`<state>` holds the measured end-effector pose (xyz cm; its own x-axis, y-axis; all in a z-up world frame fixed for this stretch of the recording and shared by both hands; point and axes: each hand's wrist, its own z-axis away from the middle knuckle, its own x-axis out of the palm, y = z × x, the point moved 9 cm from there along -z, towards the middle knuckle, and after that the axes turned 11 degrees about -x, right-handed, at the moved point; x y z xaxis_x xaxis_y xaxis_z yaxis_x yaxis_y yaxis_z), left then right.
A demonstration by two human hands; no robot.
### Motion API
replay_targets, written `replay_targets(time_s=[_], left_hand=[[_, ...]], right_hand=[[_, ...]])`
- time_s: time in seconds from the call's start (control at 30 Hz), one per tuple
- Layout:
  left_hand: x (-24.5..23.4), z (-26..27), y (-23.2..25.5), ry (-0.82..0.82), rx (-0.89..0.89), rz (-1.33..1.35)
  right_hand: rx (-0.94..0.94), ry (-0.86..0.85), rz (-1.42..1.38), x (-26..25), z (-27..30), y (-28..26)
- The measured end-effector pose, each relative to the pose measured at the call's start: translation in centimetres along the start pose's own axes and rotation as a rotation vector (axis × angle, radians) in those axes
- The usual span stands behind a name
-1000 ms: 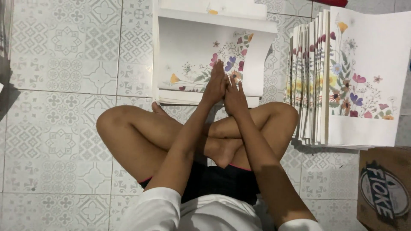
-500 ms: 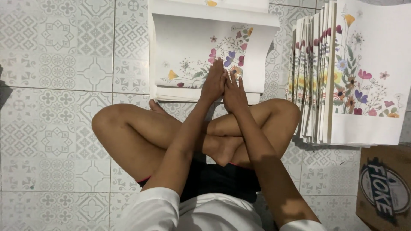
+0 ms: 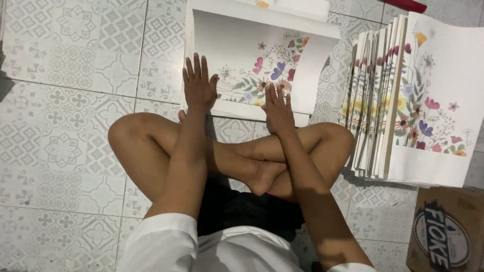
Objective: A person sitting on the floor folds large printed paper sheets with floral patterns and organizes them into stacks.
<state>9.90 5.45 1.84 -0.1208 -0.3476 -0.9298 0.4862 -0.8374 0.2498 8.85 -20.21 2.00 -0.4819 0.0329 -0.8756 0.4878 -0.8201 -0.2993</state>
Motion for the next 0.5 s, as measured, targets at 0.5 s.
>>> replay_targets(time_s=[0.5], left_hand=[[-0.3,-0.1,-0.2,0.026,-0.082,-0.041]], right_hand=[[-0.02,0.04,0.01,-1.1,-0.1,-0.1]])
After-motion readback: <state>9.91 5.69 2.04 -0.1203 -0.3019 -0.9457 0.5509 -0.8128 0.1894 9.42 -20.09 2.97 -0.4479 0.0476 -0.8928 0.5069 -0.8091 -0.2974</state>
